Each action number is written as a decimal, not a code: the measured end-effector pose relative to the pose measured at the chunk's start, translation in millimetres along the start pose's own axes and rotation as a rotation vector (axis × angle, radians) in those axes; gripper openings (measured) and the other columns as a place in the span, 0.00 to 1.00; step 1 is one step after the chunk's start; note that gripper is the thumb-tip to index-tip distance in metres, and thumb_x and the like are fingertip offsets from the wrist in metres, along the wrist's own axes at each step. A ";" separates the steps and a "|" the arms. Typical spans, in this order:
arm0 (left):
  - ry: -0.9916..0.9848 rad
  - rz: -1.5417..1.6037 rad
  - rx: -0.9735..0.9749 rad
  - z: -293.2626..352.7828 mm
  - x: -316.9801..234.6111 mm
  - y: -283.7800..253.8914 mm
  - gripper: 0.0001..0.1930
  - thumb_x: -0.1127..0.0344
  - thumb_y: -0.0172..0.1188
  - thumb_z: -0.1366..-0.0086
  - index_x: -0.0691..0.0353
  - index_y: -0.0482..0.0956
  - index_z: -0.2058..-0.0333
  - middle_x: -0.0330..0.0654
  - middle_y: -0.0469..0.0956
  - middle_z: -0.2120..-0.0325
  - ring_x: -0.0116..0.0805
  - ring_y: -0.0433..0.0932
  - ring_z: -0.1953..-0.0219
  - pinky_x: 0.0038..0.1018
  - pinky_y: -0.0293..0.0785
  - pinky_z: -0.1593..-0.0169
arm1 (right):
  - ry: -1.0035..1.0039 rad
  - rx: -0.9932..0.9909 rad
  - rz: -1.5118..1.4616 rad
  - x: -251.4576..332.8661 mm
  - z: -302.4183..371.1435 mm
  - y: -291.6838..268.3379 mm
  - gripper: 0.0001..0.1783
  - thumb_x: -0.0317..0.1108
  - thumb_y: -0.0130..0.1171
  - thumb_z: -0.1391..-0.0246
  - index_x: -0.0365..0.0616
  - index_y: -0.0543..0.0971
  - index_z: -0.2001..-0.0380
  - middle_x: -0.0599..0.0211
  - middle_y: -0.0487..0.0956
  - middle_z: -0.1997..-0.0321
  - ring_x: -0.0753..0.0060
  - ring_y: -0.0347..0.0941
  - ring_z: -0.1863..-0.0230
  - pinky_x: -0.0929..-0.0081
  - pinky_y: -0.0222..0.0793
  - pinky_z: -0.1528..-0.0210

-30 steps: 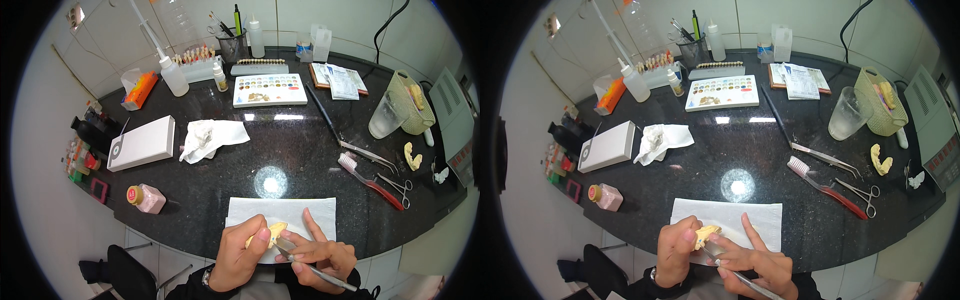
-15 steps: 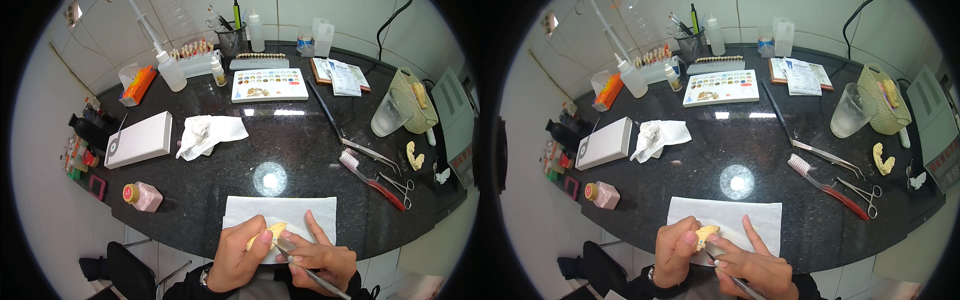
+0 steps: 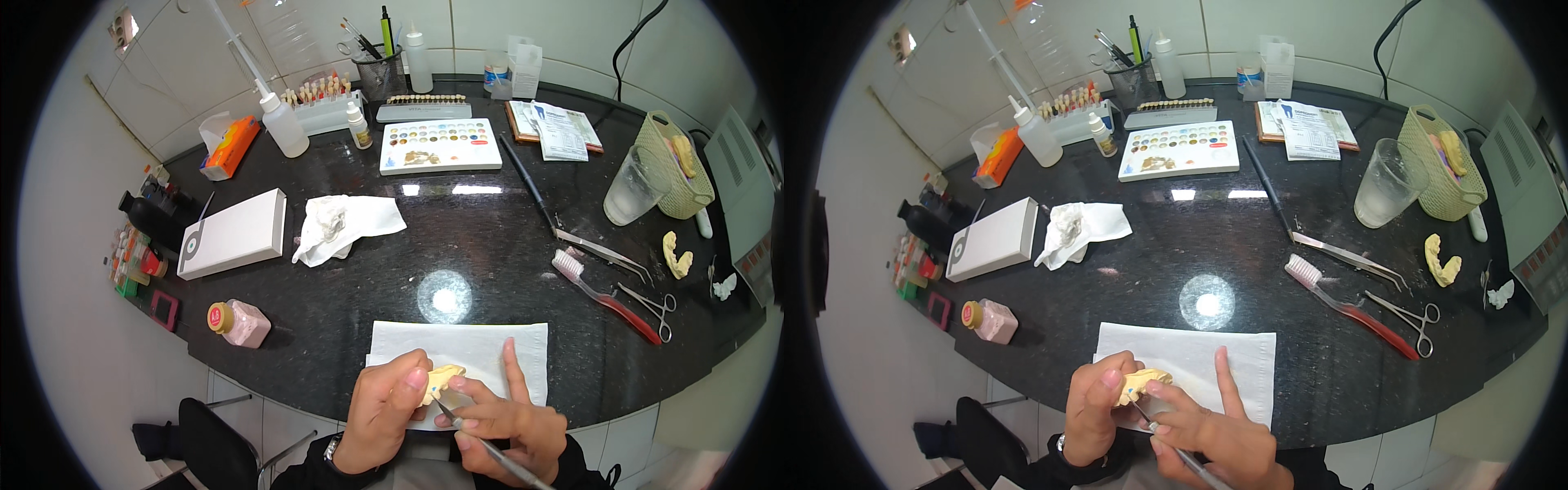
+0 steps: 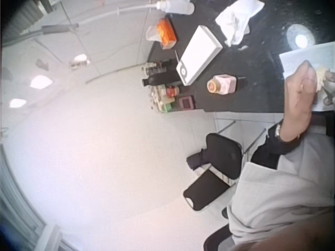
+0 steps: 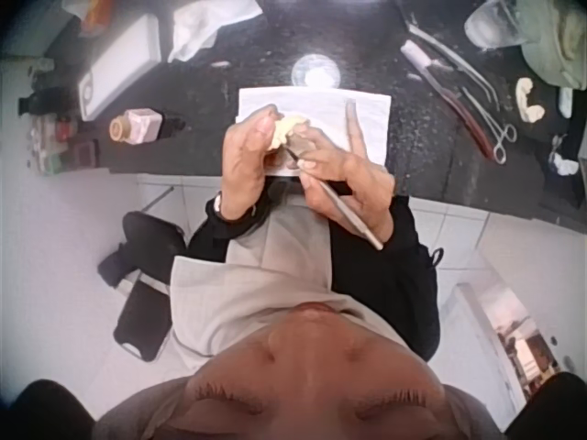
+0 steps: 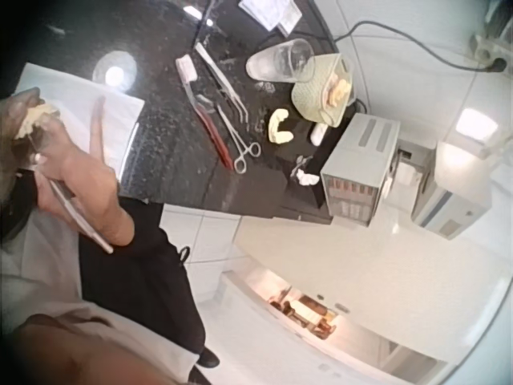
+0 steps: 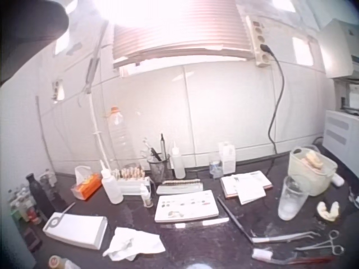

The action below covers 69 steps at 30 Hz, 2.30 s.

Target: The person applies a liquid to a dental mold using a brush and scrapes the surface with a small metal tool. The person then uses a long metal tool to place the mold inside a furnace.

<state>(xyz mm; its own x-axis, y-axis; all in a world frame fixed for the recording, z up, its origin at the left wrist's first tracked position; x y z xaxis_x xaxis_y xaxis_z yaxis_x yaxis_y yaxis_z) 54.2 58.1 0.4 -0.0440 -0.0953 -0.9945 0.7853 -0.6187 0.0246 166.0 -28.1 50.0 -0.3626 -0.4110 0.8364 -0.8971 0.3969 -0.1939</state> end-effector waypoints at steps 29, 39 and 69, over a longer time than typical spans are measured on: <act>-0.068 0.153 -0.023 1.1 2.0 0.1 0.20 0.54 0.40 0.30 0.66 0.67 0.73 0.32 0.63 0.82 0.16 0.58 0.81 0.17 0.54 0.78 | 0.045 -0.040 -0.078 -13.1 8.7 10.5 0.12 0.21 0.59 0.57 0.44 0.75 0.66 0.51 0.81 0.74 0.48 0.76 0.53 0.32 0.24 0.36; -0.062 0.131 -0.038 2.2 0.7 0.5 0.20 0.53 0.40 0.30 0.65 0.68 0.73 0.32 0.64 0.82 0.16 0.59 0.81 0.17 0.56 0.78 | 0.218 -0.042 -0.274 -19.8 2.4 2.6 0.07 0.27 0.59 0.51 0.43 0.71 0.70 0.51 0.81 0.74 0.49 0.76 0.55 0.38 0.31 0.33; -0.039 0.067 -0.058 1.5 -0.1 -1.3 0.21 0.52 0.40 0.31 0.65 0.67 0.74 0.33 0.64 0.84 0.18 0.61 0.82 0.18 0.57 0.78 | 0.099 -0.008 -0.130 -13.9 3.5 7.0 0.06 0.26 0.60 0.52 0.42 0.74 0.69 0.51 0.81 0.72 0.50 0.76 0.53 0.36 0.42 0.36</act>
<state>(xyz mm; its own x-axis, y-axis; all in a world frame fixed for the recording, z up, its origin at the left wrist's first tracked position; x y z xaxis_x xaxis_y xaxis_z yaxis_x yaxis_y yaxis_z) 52.3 57.7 0.6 -0.0130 -0.1659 -0.9861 0.8215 -0.5640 0.0840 163.8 -22.5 35.2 -0.2168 -0.3762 0.9008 -0.9325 0.3529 -0.0771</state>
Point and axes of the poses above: each hand's wrist, its own z-axis away from the middle knuckle, its own y-axis out of the palm, x = y × z, the point moved 7 cm from there along -z, towards the middle knuckle
